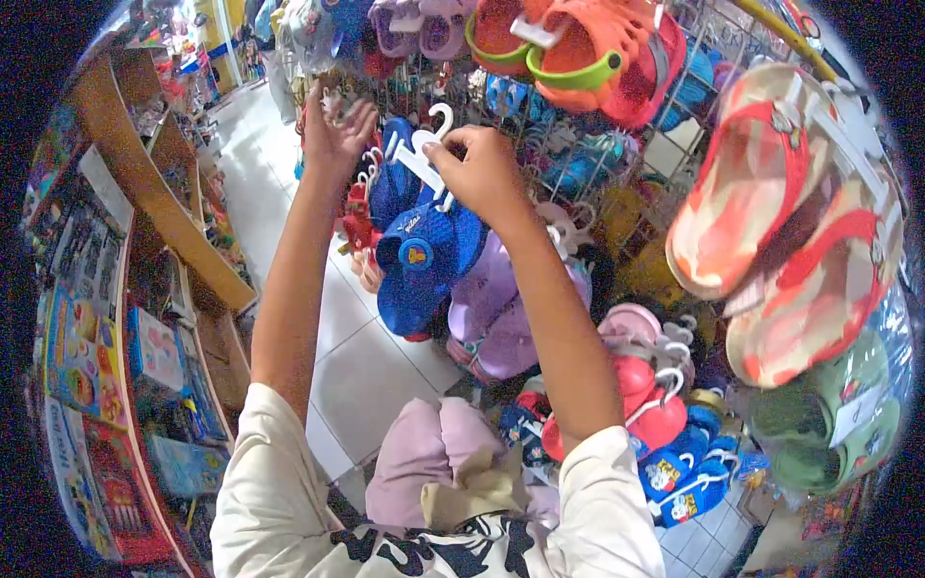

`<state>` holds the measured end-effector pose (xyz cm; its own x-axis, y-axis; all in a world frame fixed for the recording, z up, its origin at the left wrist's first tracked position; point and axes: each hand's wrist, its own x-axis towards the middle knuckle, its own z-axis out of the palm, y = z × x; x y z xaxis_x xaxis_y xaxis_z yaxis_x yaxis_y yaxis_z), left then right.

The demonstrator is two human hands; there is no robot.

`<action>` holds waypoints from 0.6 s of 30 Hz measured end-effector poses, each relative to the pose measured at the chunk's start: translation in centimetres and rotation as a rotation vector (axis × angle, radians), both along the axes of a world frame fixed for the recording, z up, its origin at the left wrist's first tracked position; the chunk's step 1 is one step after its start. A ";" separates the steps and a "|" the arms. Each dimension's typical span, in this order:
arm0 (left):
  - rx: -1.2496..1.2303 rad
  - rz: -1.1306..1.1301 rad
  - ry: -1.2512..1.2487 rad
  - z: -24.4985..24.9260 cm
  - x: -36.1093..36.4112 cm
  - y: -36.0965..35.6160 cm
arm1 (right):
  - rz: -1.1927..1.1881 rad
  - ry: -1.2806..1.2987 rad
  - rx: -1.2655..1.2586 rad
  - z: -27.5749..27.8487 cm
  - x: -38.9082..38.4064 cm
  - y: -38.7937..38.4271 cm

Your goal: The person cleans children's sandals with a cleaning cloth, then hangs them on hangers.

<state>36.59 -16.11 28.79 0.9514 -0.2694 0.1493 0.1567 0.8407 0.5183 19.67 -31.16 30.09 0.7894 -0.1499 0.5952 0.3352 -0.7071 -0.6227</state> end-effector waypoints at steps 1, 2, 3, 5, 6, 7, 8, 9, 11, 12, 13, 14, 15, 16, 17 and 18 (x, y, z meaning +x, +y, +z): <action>-0.105 -0.168 0.043 0.3 1.6 -0.6 | -0.009 0.021 -0.001 0.3 0.9 -0.1; -0.189 -0.275 0.128 0.5 2.8 -1.2 | -0.019 0.040 -0.002 0.5 1.8 -0.3; -0.203 -0.287 0.174 1.2 3.2 -1.9 | 0.000 0.037 -0.028 0.1 3.4 -1.0; -0.209 -0.222 0.296 3.1 3.6 -3.6 | -0.034 0.105 -0.081 0.7 5.3 -1.3; -0.243 -0.262 0.134 3.1 4.8 -4.0 | -0.053 0.139 -0.105 0.8 6.3 -1.4; -0.279 -0.300 -0.022 2.4 6.1 -4.6 | -0.055 0.126 -0.103 0.3 7.8 -1.7; -0.318 -0.334 -0.183 2.2 7.6 -5.1 | -0.072 0.113 -0.109 0.0 9.2 -2.2; -0.394 -0.297 -0.099 3.0 8.5 -5.4 | -0.089 0.097 -0.117 0.0 10.2 -2.4; -0.321 -0.162 -0.175 3.2 9.6 -5.2 | -0.103 0.018 -0.207 0.1 12.0 -3.0; -0.280 -0.095 -0.216 3.6 10.1 -5.1 | -0.142 0.076 -0.236 0.3 13.2 -3.5; -0.368 -0.128 -0.210 3.8 9.8 -4.7 | -0.181 0.134 -0.262 0.5 14.4 -3.9; -0.363 -0.122 -0.228 3.7 9.3 -4.2 | -0.219 0.193 -0.290 0.6 15.4 -4.4; -0.361 -0.116 -0.250 3.9 8.5 -3.6 | -0.195 0.084 -0.409 0.8 16.2 -4.8; -0.361 -0.111 -0.274 4.3 8.2 -3.2 | -0.196 0.053 -0.408 0.7 16.9 -5.1; -0.372 -0.130 -0.297 4.3 9.1 -2.8 | -0.198 0.022 -0.407 0.7 17.6 -5.3; -0.322 -0.102 -0.297 4.7 9.0 -2.6 | -0.199 -0.009 -0.407 0.8 18.1 -5.4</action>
<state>45.63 -18.75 33.44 0.8253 -0.2550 0.5038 0.1315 0.9545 0.2678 37.76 -36.53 30.87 0.7634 -0.0509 0.6440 0.1720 -0.9449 -0.2787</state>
